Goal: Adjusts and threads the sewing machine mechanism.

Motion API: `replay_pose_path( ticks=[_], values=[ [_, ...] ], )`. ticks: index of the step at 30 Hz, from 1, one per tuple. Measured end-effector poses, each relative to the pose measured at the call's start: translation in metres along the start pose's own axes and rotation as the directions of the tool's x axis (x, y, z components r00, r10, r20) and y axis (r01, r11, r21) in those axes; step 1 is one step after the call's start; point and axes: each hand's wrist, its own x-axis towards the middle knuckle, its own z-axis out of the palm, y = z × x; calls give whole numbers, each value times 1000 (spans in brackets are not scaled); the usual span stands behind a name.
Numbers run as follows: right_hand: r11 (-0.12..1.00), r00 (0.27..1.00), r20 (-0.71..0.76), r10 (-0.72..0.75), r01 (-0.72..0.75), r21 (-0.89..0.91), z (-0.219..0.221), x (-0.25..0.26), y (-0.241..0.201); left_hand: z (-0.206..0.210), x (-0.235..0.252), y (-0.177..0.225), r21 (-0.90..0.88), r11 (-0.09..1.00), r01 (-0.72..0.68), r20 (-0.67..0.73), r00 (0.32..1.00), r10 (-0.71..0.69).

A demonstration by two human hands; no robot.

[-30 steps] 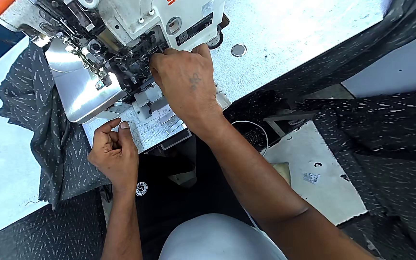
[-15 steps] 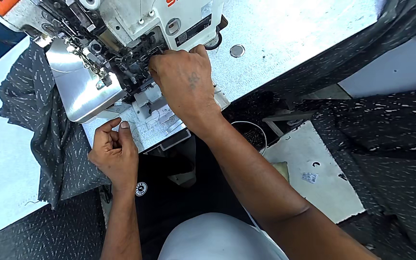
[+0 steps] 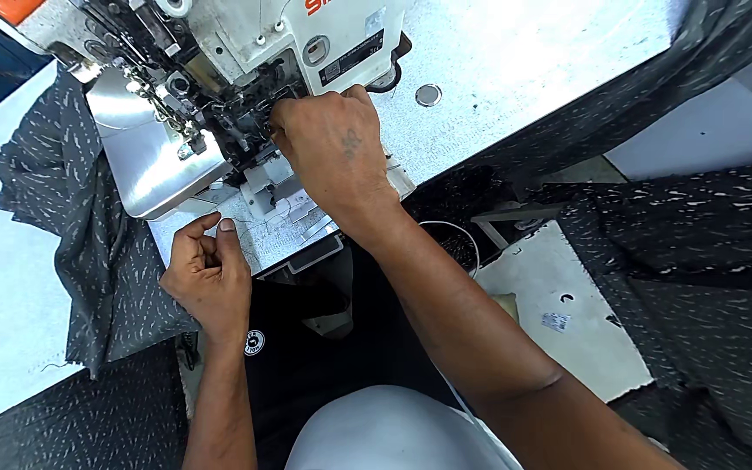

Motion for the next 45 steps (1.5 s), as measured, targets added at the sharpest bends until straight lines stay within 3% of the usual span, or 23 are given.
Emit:
replay_pose_path(
  ticks=[14, 31, 37, 42, 45],
  values=[
    [999, 999, -53, 10, -12, -40, 5, 1, -2, -1, -1, 0, -3, 1000, 4, 0, 1000, -4],
    [987, 998, -58, -18, 27, 158, -11, -15, 2, 2, 2, -4, 1, 999, -53, -44, 998, 53],
    [960, 959, -283, -24, 101, 262, 1, -18, 11, 2, 2, -3, -1, 999, -53, -45, 998, 53],
    [923, 929, -367, -41, 175, 342, -11, -30, 22, 1, 2, -2, -3, 999, -42, -47, 998, 41],
    [880, 870, -492, 11, 225, 418, -22, -49, 47, 1, 1, -3, -11, 999, -34, -37, 999, 34]
  ],
)
